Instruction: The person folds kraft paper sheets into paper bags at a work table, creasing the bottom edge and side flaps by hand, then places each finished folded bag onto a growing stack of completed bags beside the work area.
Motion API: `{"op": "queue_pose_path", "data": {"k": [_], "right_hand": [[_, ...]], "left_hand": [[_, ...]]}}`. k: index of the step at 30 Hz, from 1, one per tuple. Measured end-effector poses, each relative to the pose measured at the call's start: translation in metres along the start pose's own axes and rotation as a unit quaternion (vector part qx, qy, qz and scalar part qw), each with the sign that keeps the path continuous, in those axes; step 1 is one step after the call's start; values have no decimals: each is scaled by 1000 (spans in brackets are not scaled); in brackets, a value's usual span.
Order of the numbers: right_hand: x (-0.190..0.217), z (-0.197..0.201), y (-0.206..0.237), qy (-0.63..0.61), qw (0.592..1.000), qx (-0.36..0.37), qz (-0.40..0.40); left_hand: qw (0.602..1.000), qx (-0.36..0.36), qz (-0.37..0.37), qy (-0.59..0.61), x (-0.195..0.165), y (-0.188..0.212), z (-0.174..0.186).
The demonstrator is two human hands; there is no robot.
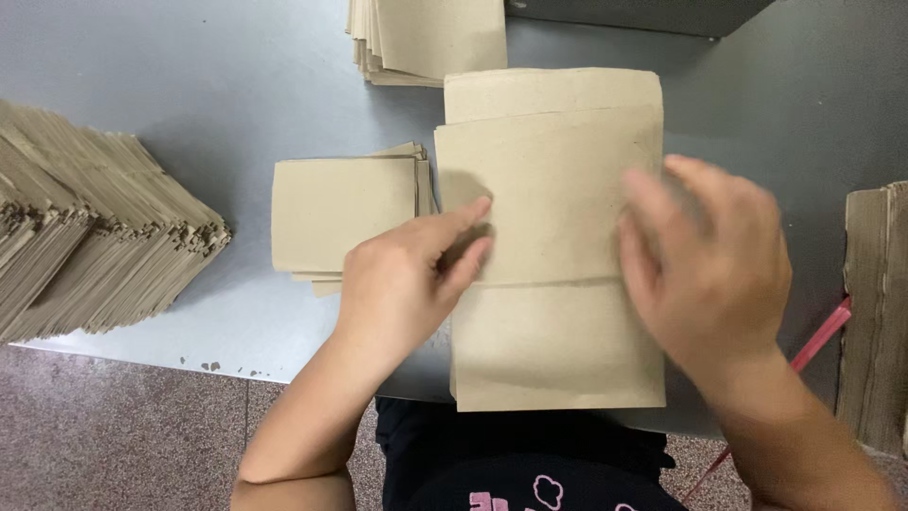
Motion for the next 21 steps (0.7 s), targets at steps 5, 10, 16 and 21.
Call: {"op": "queue_pose_path", "data": {"k": [5, 10, 16, 21], "right_hand": [[47, -16, 27, -130, 970, 114, 172], [5, -17, 53, -68, 976, 175, 107], [-2, 11, 62, -4, 987, 153, 50], [56, 12, 50, -212, 951, 136, 180]], "left_hand": [[987, 57, 1, -149, -14, 6, -1], [985, 26, -39, -168, -23, 10, 17], [932, 24, -271, -239, -69, 25, 0], [932, 129, -265, -212, -58, 21, -30]]}}
Point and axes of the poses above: each hand's wrist, its own y-axis away from the middle knuckle, its own z-axis out of the back of the hand, x = y × z, the point moved 10 cm from there along -y, towards the middle knuckle, and after that the axes turned 2 degrees about z, right-handed, at the moved point
